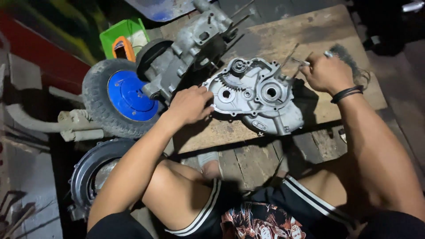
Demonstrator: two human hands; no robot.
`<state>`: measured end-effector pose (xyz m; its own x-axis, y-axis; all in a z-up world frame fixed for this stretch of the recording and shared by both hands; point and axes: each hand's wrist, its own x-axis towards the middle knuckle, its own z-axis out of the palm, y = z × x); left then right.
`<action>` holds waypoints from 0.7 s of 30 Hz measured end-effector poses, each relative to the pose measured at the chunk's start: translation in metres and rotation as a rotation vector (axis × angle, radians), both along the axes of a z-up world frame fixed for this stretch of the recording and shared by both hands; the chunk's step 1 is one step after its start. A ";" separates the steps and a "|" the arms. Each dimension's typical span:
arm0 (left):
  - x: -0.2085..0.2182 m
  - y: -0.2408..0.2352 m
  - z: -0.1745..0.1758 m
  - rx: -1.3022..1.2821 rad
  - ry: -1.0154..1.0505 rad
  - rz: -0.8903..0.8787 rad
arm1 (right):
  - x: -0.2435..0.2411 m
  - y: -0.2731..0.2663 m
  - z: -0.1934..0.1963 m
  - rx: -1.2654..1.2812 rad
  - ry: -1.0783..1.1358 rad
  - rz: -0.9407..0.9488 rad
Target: Cleaning and inspecting the internal components of a motorcycle engine housing using a screwdriver.
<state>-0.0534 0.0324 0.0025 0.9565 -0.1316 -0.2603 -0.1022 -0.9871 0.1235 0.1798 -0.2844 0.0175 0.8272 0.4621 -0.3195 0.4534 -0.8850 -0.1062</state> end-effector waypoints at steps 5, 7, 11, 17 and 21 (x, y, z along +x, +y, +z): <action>0.007 -0.014 -0.040 0.151 -0.184 -0.257 | 0.026 -0.068 -0.074 -0.052 0.171 -0.016; 0.009 -0.019 -0.027 0.185 -0.207 -0.304 | 0.023 -0.076 -0.076 -0.136 0.212 0.004; 0.003 -0.014 0.020 0.035 0.133 0.074 | 0.012 -0.080 -0.054 -0.217 0.044 0.044; -0.012 0.011 0.005 -0.003 -0.037 0.196 | -0.011 -0.039 -0.022 -0.178 -0.070 0.105; -0.007 0.010 0.008 0.013 -0.051 0.200 | -0.014 -0.016 -0.035 -0.110 -0.163 0.278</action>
<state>-0.0601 0.0427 0.0106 0.9752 0.0654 -0.2113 0.0902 -0.9898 0.1100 0.1655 -0.3000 -0.0178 0.7186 0.6474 -0.2539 0.6822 -0.7272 0.0766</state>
